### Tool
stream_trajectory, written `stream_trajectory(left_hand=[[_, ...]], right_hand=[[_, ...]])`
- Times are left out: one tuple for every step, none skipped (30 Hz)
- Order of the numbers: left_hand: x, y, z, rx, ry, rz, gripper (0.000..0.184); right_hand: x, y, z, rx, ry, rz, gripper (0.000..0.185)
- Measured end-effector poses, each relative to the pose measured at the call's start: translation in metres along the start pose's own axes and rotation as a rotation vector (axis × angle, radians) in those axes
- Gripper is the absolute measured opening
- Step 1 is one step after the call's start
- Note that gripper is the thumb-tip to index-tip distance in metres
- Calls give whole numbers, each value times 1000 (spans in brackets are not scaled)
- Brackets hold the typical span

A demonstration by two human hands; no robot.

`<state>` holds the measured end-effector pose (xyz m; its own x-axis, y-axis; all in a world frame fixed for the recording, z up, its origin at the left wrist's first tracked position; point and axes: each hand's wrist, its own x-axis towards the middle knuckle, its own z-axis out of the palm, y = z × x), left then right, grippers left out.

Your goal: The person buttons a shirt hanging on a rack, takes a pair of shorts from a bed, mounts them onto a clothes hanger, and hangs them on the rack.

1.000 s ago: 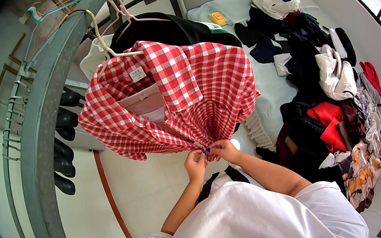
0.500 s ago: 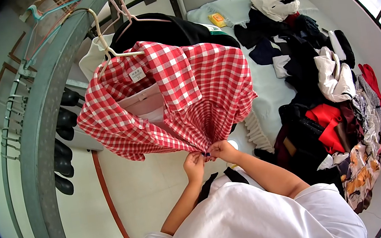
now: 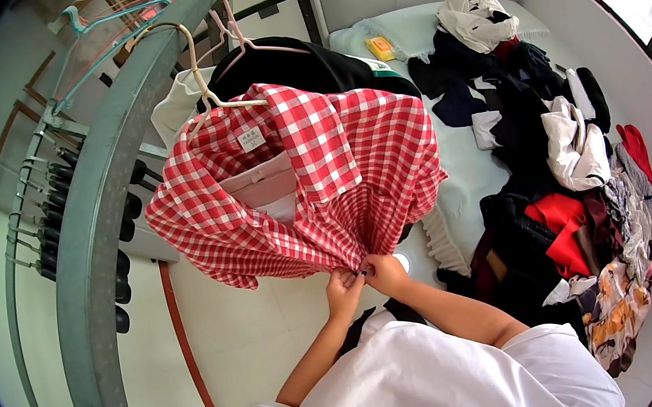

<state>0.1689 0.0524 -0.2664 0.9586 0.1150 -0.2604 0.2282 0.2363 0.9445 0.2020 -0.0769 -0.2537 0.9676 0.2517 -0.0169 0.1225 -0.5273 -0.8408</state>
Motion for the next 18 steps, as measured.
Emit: stream_trajectory(left_hand=[[1,-5,-2,-1,0,2,25],[2,-10,-3,64,26,11,23],[3,-11,-3,127,52,21,21],[4,-12,-4,126,53,24,21],[4,-12,-7,190,82,-9,19],[5,-13,-9,253,111,-42,17],[6,-15,-10,252,110,-39,17],[8,-17,-11,258,112,-1,15],[10,-18,-12,264,115,35,15],[11,-19,-12,264,114,37,15],[12,-21,-13,260,99,35,15],[13,-18,-13,256,83,32,15],[13,-15,-12,256,82,33,15],[12,-12,-12,302,76,56,14],[12,-8,-11,347,70,79,14],[13,-7,-10,346,68,80,14],[14,-5,-10,292,45,58,13],[15,-3,-9,238,23,35,12]], right_hand=[[0,0,0,-27,28,-50,12],[-1,-1,1,-55,57,-100,13],[-1,-1,1,-56,58,-103,13],[-1,0,2,-89,66,-134,14],[-2,0,2,-122,76,-164,15],[-2,0,3,-124,78,-167,15],[-3,0,4,-182,83,-184,16],[-3,0,5,-241,90,-202,17],[-2,0,4,-241,92,-204,17],[-2,1,4,-227,97,-221,16],[-2,1,3,-214,103,-238,15],[-2,0,2,-214,104,-239,15],[-2,-1,1,-208,101,-251,14],[-2,-2,0,-203,98,-261,12],[-1,-1,0,-204,101,-262,12],[-1,0,1,-200,103,-271,12],[-1,1,2,-196,106,-280,11],[0,2,2,-197,108,-279,11]])
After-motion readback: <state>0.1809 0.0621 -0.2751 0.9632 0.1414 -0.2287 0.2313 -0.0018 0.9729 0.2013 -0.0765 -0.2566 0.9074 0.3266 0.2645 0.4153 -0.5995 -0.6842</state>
